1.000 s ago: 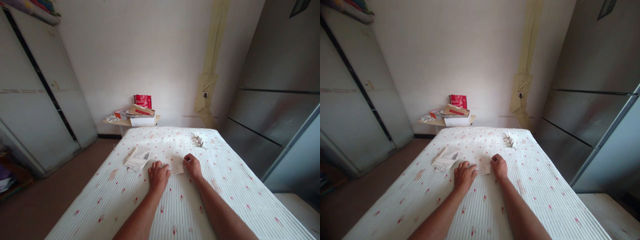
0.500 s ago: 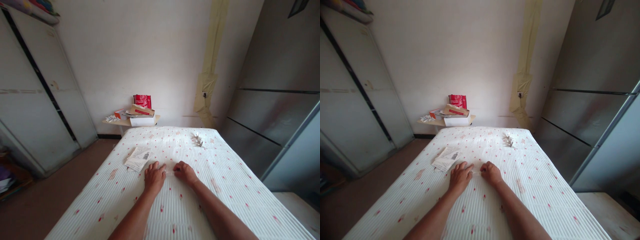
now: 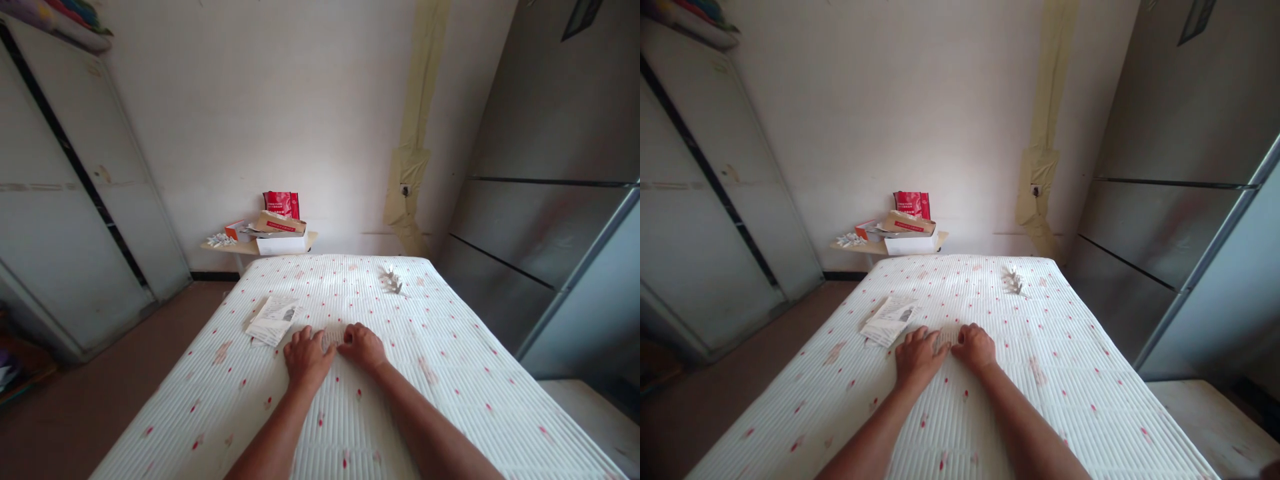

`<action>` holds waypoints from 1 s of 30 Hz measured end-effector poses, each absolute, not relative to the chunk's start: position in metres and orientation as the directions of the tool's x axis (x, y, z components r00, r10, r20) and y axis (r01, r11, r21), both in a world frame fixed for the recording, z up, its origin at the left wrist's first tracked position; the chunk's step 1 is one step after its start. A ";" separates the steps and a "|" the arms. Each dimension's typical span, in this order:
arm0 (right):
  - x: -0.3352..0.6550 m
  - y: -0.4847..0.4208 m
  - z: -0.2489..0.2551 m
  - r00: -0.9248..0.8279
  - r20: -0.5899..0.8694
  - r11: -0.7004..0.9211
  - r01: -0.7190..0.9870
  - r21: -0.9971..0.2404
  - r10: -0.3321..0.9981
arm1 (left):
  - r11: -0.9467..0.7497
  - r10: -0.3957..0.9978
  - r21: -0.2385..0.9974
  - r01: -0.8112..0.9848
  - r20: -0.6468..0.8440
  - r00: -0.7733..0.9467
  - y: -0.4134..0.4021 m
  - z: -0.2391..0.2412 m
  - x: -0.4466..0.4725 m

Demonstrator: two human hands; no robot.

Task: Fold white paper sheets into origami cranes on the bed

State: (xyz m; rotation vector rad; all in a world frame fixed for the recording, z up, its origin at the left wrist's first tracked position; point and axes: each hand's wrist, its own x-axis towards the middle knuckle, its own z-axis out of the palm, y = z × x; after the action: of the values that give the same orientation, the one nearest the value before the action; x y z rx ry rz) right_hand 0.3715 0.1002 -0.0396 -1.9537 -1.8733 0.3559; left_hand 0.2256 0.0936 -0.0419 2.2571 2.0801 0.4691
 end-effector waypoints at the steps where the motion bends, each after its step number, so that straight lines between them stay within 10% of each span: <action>1: 0.370 0.100 -0.040 0.072 0.097 -0.019 0.889 -0.458 0.993 | -0.092 0.982 0.222 0.971 0.185 0.051 0.094 -0.042 0.227; 17: 0.421 0.110 -0.053 0.060 0.101 0.033 0.684 -0.729 0.993 | -0.184 0.957 0.283 0.941 0.268 0.106 0.098 -0.054 0.213; 30: 0.424 0.104 -0.057 -0.106 0.170 0.187 0.787 -0.588 0.980 | -0.185 0.959 0.267 0.946 0.258 0.115 0.096 -0.056 0.215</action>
State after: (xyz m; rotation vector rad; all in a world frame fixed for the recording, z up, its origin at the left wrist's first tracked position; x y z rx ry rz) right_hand 0.4243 0.1039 -0.0567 -1.6492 -1.9452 0.4827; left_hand 0.2146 0.0964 -0.0560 2.3184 1.9822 0.5842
